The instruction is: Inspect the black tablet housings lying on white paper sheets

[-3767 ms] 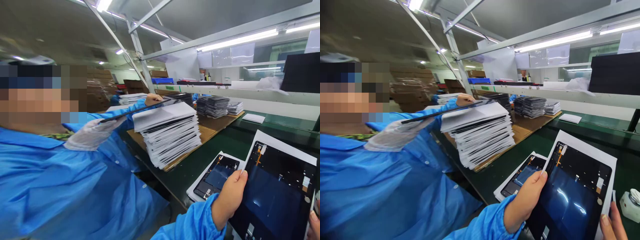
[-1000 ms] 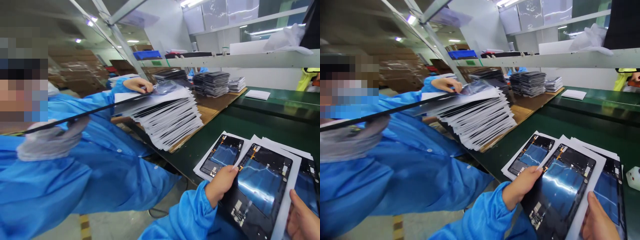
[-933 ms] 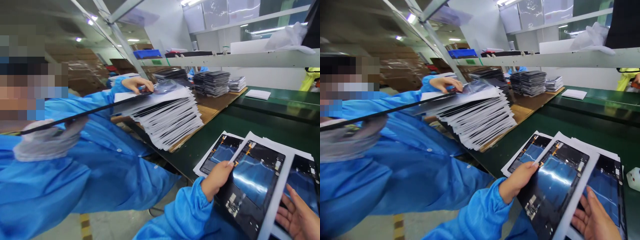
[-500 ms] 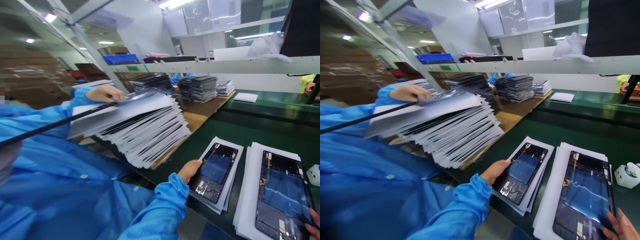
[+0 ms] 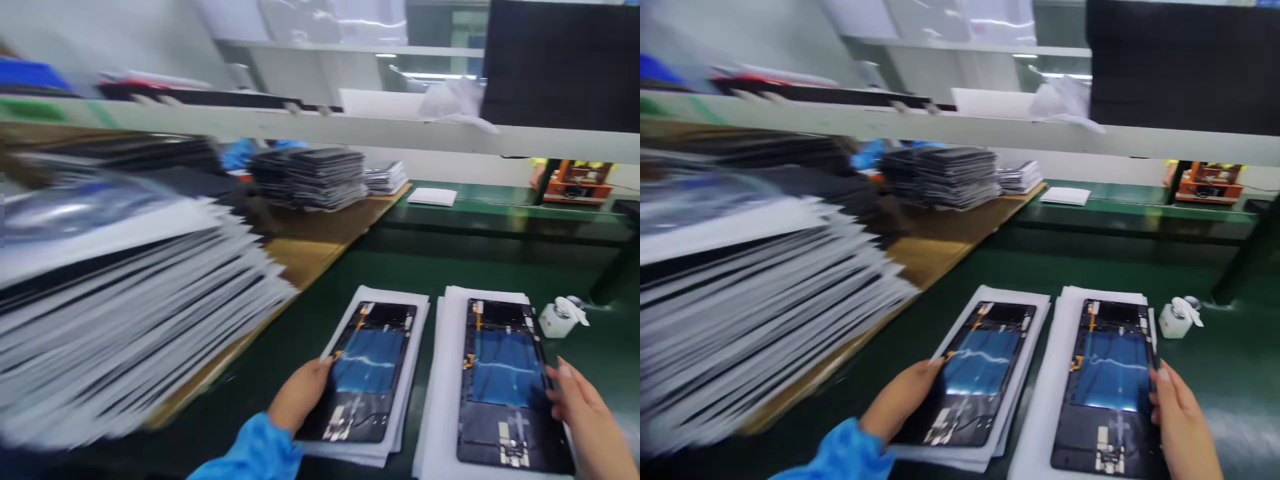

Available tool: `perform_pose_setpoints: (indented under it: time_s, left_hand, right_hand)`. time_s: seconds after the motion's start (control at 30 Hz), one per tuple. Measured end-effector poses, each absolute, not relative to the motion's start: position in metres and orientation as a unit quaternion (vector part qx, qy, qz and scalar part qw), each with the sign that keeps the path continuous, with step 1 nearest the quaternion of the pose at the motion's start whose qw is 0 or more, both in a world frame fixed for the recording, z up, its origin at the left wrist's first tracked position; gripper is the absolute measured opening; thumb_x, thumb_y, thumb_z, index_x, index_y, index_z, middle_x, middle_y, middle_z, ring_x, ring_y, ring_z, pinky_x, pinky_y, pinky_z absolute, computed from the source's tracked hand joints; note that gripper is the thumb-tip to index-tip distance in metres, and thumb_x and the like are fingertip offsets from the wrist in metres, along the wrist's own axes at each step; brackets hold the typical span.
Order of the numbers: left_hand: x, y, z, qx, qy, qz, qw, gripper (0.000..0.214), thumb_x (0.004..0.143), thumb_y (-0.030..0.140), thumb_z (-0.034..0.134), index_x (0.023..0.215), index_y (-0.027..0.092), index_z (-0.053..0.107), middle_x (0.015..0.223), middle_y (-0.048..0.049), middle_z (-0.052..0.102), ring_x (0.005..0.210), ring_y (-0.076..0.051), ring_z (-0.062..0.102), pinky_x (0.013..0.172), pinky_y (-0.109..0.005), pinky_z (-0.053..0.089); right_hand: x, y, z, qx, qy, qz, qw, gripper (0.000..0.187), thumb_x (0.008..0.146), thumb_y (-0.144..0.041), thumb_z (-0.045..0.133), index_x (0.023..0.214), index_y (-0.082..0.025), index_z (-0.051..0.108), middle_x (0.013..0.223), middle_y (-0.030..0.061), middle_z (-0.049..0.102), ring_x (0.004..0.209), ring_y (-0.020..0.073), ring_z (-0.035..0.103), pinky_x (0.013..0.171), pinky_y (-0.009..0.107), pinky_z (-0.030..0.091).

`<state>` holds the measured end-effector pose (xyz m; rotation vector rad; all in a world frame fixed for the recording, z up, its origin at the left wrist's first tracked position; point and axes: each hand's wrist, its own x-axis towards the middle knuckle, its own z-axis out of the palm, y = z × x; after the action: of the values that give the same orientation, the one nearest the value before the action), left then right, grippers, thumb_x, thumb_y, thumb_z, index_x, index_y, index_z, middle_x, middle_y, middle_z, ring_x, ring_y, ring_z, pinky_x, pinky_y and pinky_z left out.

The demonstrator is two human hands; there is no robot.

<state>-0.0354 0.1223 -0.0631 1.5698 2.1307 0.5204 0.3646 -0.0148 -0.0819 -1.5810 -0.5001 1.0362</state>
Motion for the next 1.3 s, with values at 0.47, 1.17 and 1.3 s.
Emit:
perform_pose_setpoints:
  time_s: [0.47, 1.17, 1.3]
  left_hand:
    - [0.148, 0.091, -0.03, 0.707, 0.627, 0.088, 0.314, 0.046, 0.075, 0.055, 0.03, 0.075, 0.016, 0.054, 0.083, -0.0091, 0.063, 0.082, -0.025, 0.058, 0.072, -0.031, 0.041]
    - [0.182, 0.076, -0.024, 0.594, 0.661, 0.286, 0.358, 0.031, 0.079, 0.04, 0.031, 0.071, 0.016, 0.049, 0.067, -0.0038, 0.057, 0.073, -0.022, 0.057, 0.064, -0.028, 0.04]
    - [0.168, 0.073, -0.028, 0.548, 0.653, 0.338, 0.399, 0.031, 0.077, 0.042, 0.037, 0.071, 0.015, 0.051, 0.06, -0.0018, 0.055, 0.064, -0.02, 0.056, 0.057, -0.027, 0.041]
  right_hand:
    - [0.39, 0.039, -0.091, -0.671, -0.388, 0.459, 0.435, 0.031, 0.08, -0.044, 0.052, 0.085, -0.014, 0.06, 0.082, 0.0046, 0.063, 0.079, 0.0189, 0.058, 0.079, 0.038, 0.042]
    - [0.38, 0.015, -0.074, -0.61, -0.304, 0.559, 0.473, 0.033, 0.076, -0.044, 0.052, 0.093, -0.015, 0.058, 0.069, 0.0022, 0.062, 0.06, 0.0166, 0.057, 0.056, 0.028, 0.043]
    - [0.378, 0.005, -0.063, -0.57, -0.285, 0.583, 0.504, 0.037, 0.071, -0.044, 0.056, 0.097, -0.017, 0.057, 0.073, 0.0017, 0.064, 0.063, 0.0176, 0.058, 0.057, 0.026, 0.043]
